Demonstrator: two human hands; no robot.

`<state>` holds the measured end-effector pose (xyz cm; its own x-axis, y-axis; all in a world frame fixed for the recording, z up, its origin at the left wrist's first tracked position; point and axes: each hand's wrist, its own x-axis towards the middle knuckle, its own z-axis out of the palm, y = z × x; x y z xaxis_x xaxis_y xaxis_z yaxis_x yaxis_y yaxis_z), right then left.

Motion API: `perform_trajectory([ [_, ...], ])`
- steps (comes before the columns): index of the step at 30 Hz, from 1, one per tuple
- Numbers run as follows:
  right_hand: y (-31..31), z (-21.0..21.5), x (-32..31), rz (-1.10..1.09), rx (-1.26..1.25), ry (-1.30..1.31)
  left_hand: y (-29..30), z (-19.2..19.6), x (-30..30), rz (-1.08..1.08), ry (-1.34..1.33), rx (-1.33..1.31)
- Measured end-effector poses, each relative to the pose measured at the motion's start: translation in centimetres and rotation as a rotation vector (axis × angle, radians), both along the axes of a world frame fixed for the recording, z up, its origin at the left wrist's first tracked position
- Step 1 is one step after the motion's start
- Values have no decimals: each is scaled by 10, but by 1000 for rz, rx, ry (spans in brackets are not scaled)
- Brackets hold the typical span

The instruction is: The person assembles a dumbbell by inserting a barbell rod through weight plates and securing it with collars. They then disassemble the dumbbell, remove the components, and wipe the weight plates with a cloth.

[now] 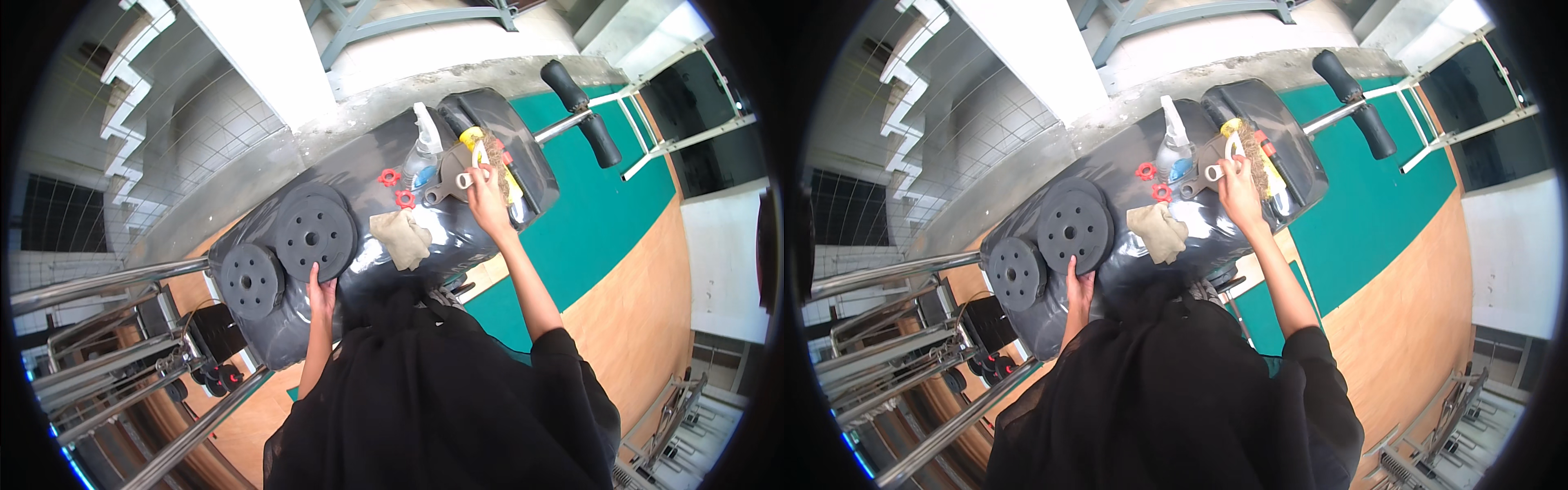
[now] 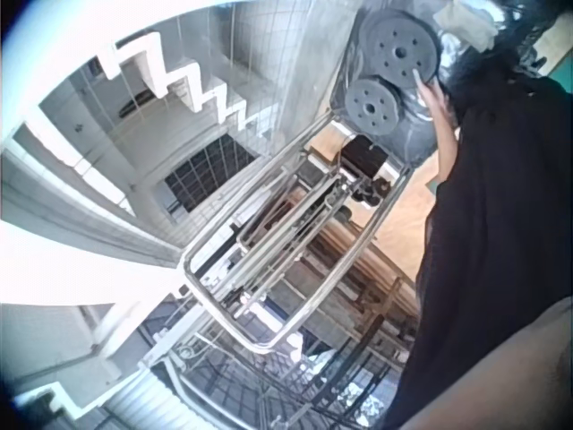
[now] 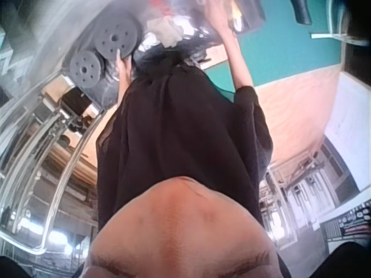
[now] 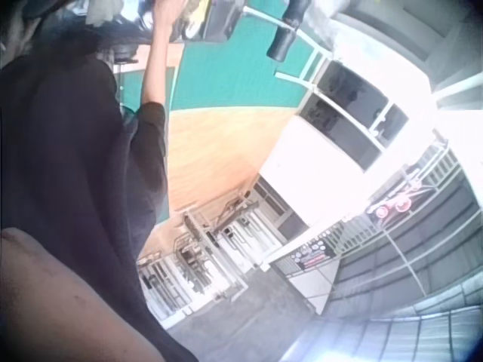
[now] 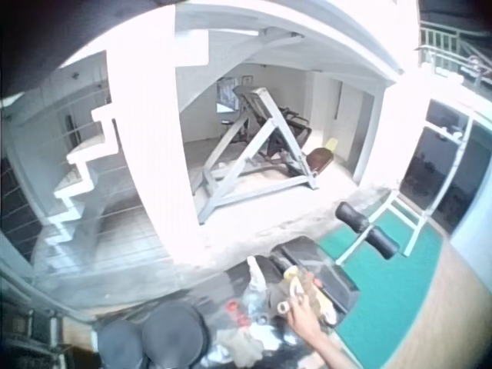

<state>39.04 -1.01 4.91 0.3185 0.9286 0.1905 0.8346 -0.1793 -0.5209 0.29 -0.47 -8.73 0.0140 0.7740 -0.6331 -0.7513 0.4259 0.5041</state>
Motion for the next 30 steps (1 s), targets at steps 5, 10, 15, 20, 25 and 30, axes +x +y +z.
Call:
perform_trajectory([
  [5,16,-61,12,114,-206,-46,-2,11,8,40,86,39],
  [10,8,-32,-10,140,-269,-435,-50,10,-14,69,-3,1],
  [15,18,9,-86,494,-145,-49,-110,32,-30,54,53,-60],
  [20,92,-56,-200,1041,-136,-93,-141,32,-47,-29,192,-98],
  [25,124,-97,-245,1195,-190,-609,-152,16,-57,-19,180,-140],
  [30,127,-98,-246,1150,-199,-664,-140,14,-60,-40,223,-180],
])
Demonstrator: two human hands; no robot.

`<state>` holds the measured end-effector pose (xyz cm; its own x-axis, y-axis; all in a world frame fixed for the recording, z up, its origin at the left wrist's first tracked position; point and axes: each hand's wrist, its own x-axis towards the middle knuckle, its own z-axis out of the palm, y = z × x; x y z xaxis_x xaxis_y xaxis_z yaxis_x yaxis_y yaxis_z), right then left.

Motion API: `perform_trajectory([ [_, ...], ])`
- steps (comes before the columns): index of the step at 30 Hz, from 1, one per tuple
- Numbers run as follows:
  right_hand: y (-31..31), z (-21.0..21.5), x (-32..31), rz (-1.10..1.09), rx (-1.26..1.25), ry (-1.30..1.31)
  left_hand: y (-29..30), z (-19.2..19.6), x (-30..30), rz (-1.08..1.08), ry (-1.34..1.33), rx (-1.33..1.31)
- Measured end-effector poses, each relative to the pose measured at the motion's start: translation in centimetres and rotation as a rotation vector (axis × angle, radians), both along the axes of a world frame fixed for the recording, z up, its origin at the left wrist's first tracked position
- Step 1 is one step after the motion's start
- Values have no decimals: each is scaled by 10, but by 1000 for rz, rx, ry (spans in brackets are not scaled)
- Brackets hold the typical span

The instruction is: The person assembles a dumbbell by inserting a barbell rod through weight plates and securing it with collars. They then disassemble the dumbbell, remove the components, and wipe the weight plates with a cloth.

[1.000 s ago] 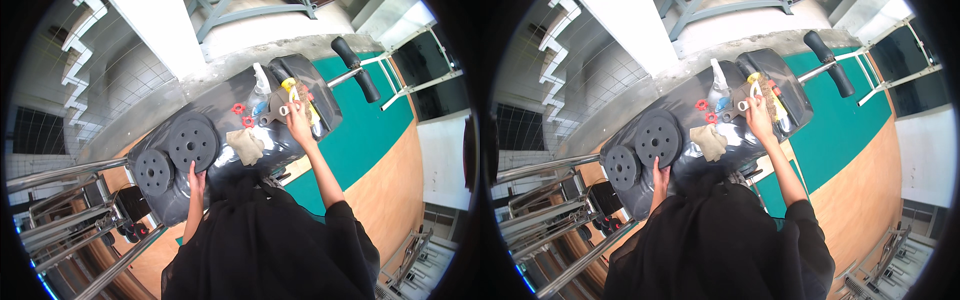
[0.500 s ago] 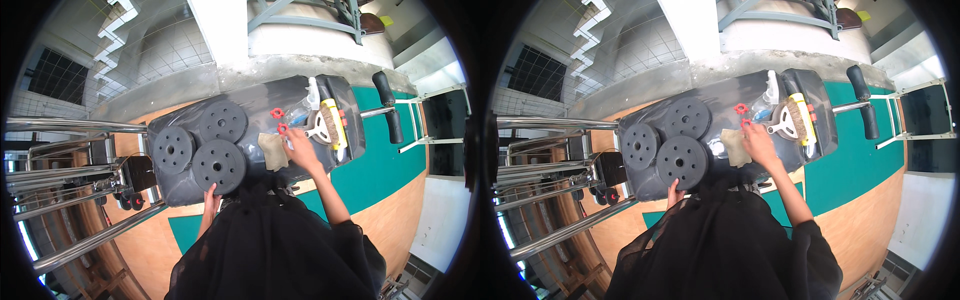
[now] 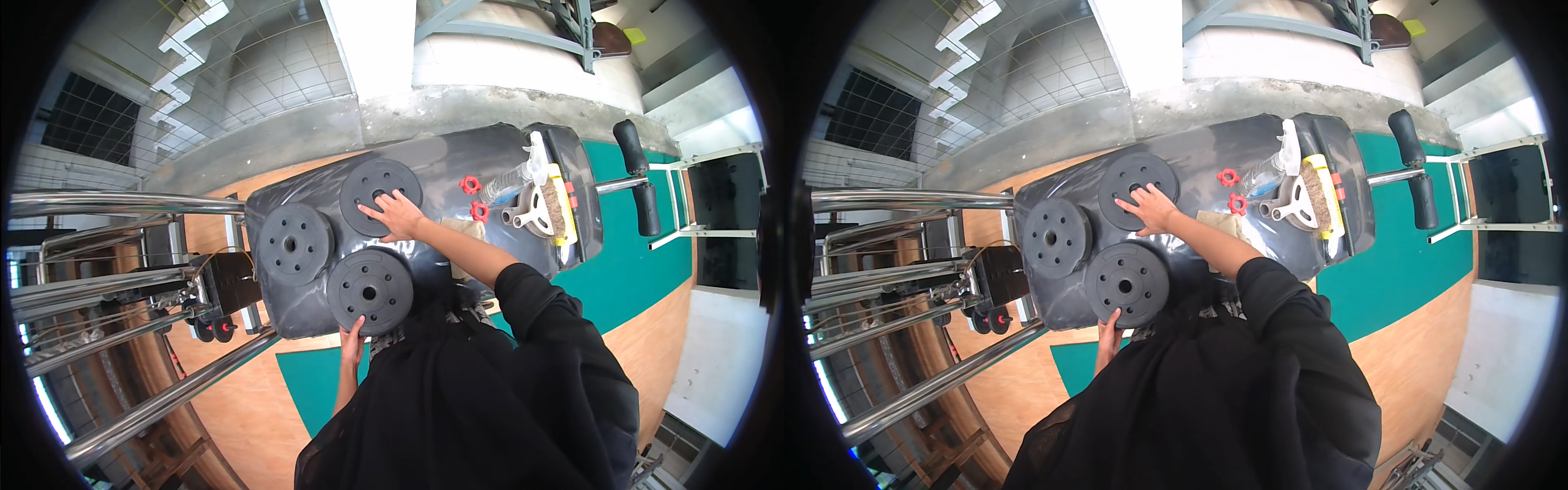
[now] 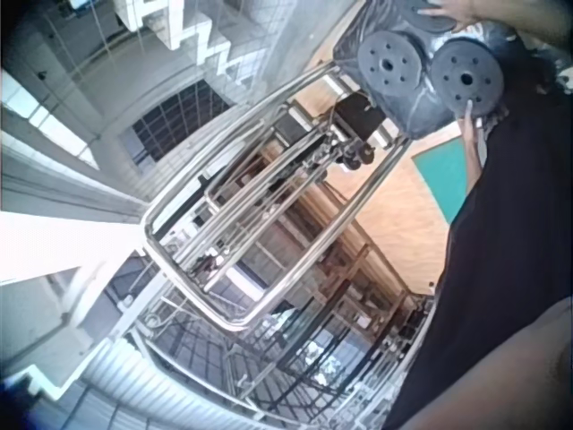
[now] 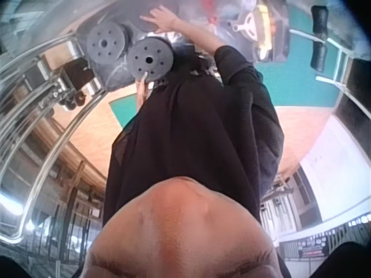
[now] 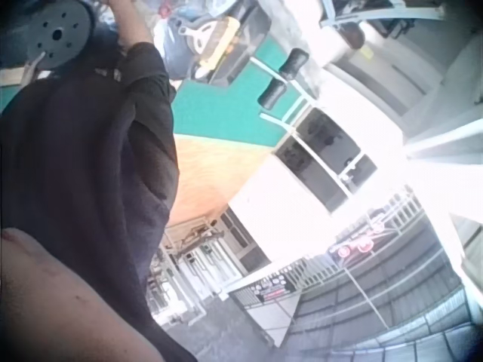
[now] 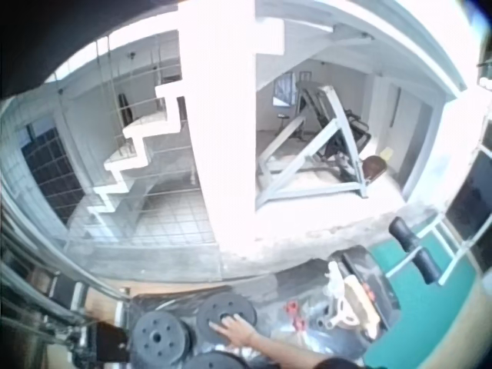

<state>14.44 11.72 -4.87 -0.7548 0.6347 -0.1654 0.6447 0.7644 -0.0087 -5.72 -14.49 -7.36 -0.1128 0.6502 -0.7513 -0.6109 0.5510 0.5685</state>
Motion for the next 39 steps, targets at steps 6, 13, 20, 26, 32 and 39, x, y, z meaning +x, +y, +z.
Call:
perform_trajectory([
  [6,10,10,2,-206,-39,31,15,-8,-17,-98,80,-46],
  [13,-2,13,41,-331,-34,73,31,-10,-18,-180,39,-19],
  [20,-2,15,48,-352,-55,43,50,-6,-5,-272,73,-42],
  [26,0,16,51,-333,-79,-5,66,-1,9,-313,67,-23],
  [32,-1,21,61,-323,-121,-30,77,-4,5,-581,256,-36],
  [39,0,25,45,-442,-309,-90,100,3,-21,-1083,488,-32],
])
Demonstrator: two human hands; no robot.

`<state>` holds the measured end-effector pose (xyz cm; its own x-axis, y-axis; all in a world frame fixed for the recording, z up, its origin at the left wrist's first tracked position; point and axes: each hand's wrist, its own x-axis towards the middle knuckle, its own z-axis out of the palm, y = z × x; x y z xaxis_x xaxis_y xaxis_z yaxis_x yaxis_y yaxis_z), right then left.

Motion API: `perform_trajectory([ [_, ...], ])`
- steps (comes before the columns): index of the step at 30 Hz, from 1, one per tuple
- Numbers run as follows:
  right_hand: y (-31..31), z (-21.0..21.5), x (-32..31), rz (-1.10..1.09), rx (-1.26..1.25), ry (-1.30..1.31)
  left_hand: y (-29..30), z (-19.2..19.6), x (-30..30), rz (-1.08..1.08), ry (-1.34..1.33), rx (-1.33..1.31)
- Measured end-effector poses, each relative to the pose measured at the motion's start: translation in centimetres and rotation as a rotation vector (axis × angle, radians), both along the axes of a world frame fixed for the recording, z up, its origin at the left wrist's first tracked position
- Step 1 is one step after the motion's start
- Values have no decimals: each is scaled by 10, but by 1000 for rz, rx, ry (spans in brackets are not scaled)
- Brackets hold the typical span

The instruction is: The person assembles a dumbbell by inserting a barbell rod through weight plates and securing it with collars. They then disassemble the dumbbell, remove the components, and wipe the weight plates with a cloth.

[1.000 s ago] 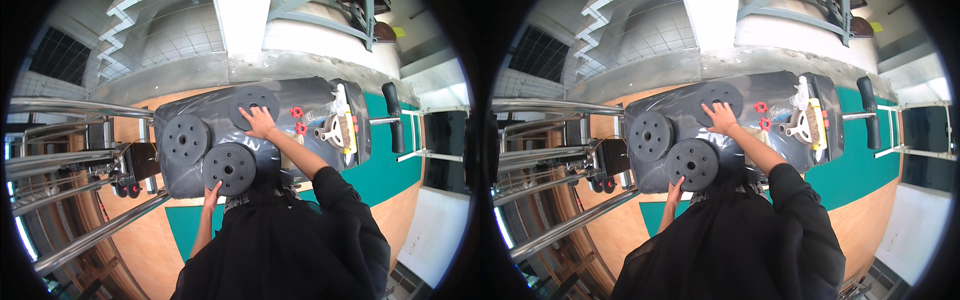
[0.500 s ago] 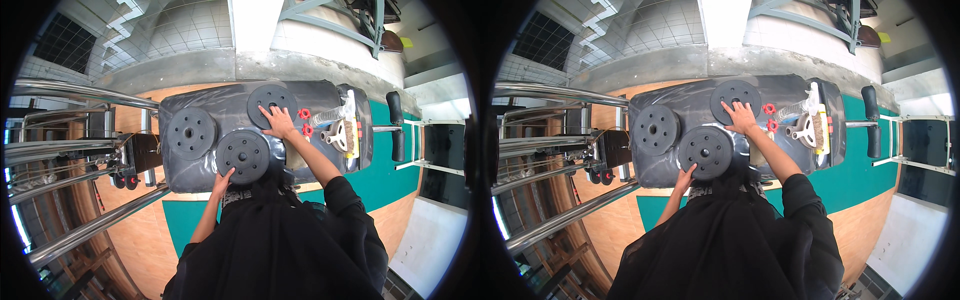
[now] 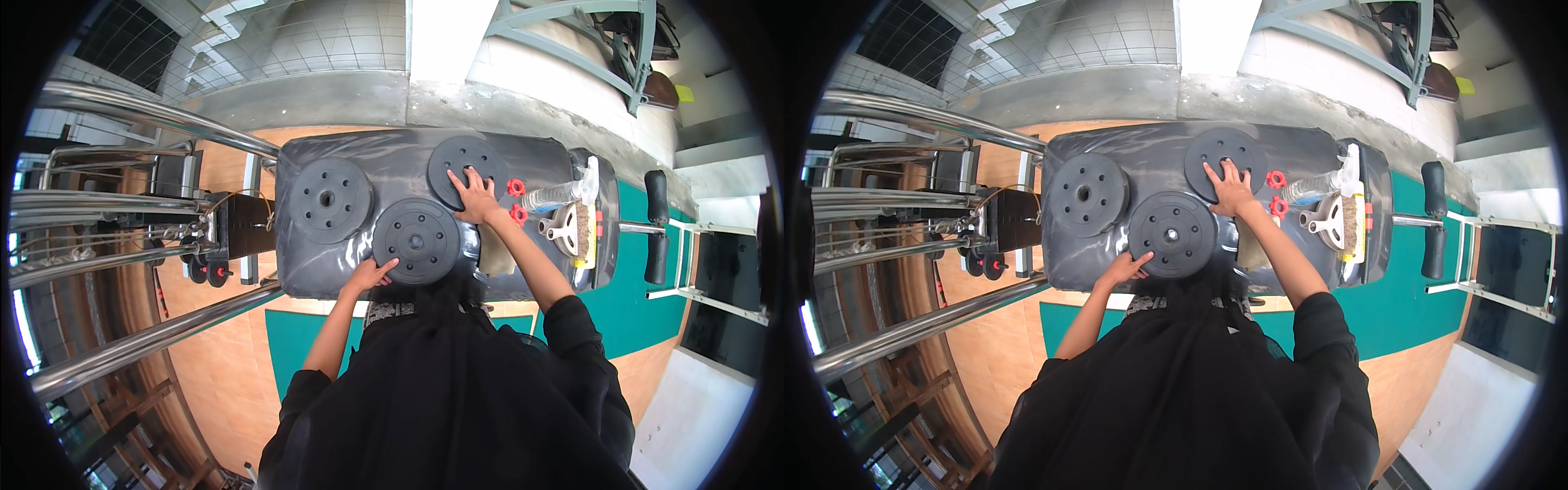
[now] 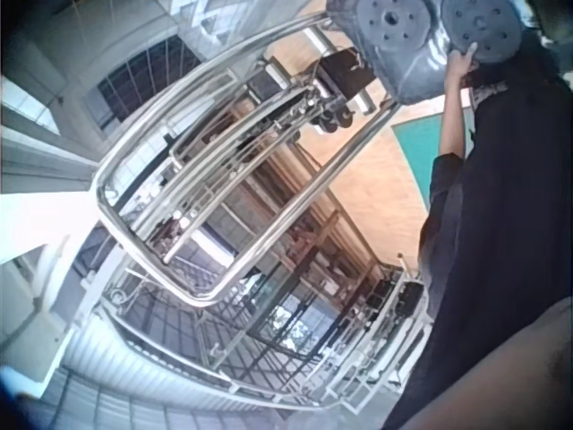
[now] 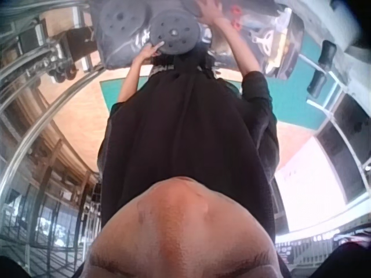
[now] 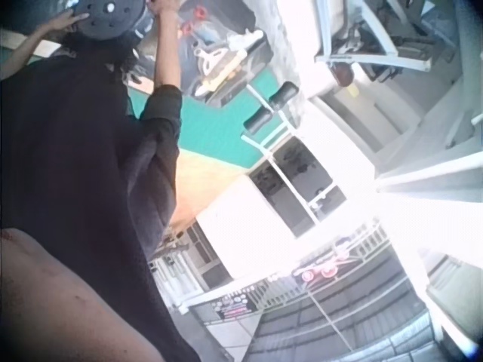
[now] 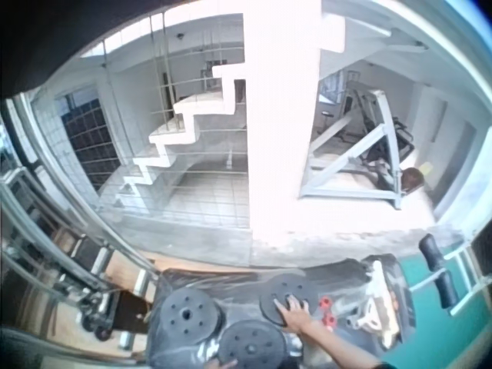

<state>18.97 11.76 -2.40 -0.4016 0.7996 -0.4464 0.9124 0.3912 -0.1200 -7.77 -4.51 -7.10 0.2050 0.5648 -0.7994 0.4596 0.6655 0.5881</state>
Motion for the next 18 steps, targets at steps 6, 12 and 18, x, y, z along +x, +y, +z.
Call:
perform_trajectory([
  [6,-13,7,-69,-39,86,459,-10,-14,-27,131,130,156],
  [12,-14,-21,-171,-760,-733,1004,-7,15,-59,1122,-103,193],
  [18,-17,-33,-202,-759,-695,1063,29,-10,-88,1207,-357,126],
])
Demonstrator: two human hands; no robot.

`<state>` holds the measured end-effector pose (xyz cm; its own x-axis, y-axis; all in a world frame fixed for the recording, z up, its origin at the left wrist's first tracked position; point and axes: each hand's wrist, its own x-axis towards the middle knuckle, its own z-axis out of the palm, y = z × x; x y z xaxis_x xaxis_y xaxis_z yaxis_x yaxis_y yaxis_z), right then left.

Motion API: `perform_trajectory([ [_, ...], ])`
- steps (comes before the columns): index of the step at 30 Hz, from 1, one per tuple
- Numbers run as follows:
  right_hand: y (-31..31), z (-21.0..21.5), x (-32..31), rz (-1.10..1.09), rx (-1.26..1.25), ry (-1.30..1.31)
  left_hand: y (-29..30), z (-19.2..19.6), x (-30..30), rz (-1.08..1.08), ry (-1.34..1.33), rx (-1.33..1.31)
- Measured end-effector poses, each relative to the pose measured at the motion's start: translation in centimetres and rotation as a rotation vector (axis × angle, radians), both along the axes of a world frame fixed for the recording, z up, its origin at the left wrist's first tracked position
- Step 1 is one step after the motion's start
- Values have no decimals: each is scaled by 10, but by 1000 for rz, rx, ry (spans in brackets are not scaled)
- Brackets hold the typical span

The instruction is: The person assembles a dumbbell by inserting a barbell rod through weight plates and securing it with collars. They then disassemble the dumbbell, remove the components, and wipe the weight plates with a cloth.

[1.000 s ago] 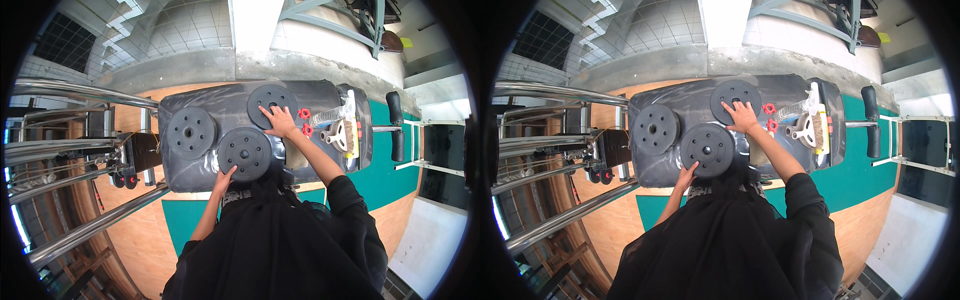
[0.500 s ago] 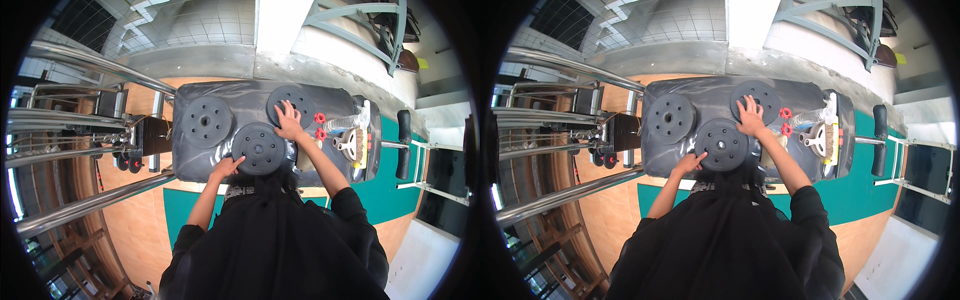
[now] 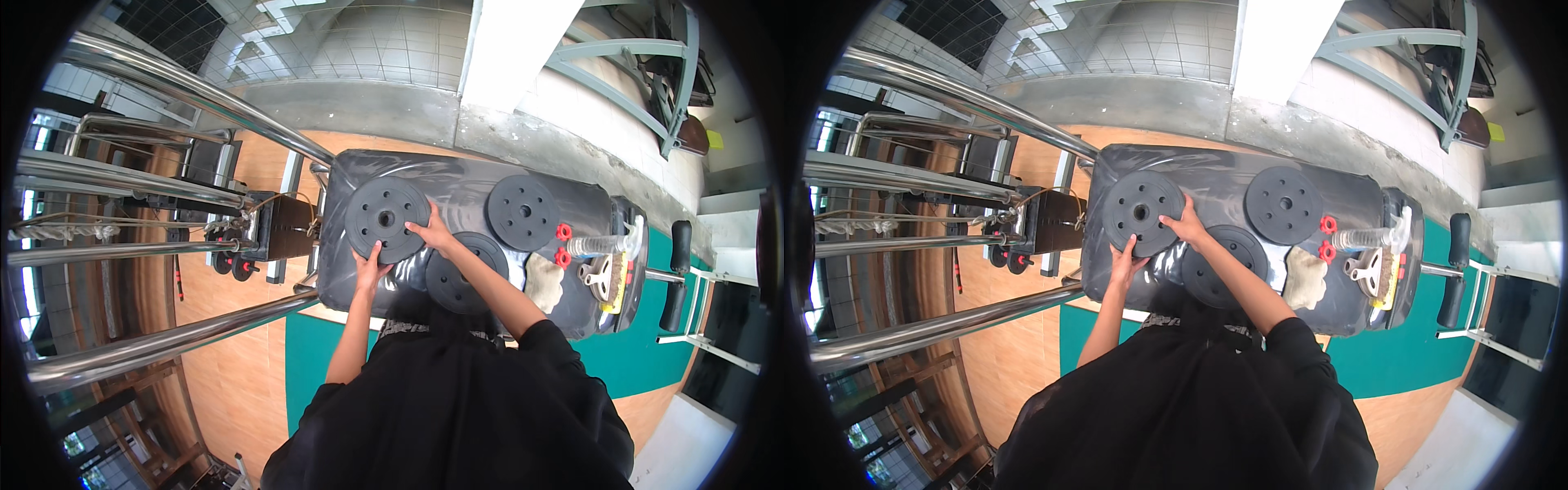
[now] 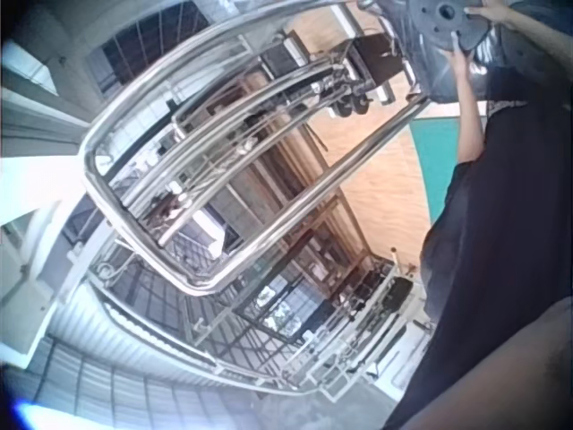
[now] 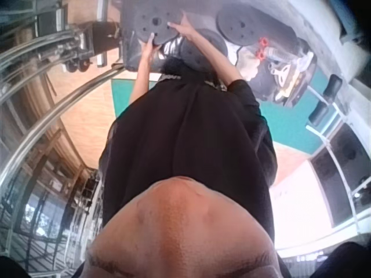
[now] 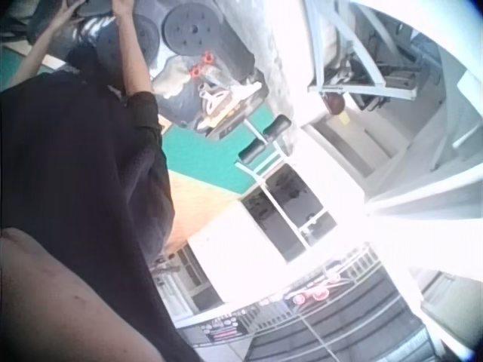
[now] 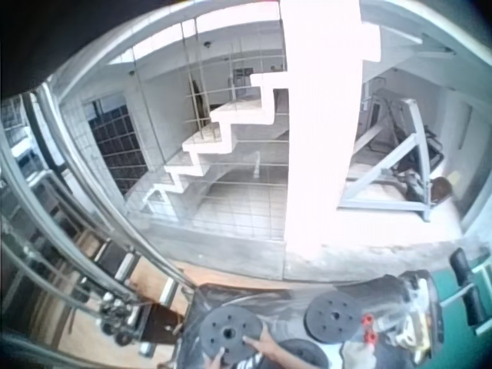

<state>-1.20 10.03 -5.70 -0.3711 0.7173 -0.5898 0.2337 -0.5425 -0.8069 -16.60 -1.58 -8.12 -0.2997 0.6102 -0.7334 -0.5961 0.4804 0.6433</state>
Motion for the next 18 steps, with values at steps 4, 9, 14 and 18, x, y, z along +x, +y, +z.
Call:
perform_trajectory([
  [4,9,-22,-17,-66,24,32,8,9,-11,9,-11,31],
  [9,26,-53,-49,-49,114,-69,28,4,-43,-4,-11,22],
  [14,46,-56,-73,-36,88,-101,47,4,-63,-7,-4,8],
  [18,53,-48,-70,-3,61,-88,50,13,-70,-120,49,-93],
])
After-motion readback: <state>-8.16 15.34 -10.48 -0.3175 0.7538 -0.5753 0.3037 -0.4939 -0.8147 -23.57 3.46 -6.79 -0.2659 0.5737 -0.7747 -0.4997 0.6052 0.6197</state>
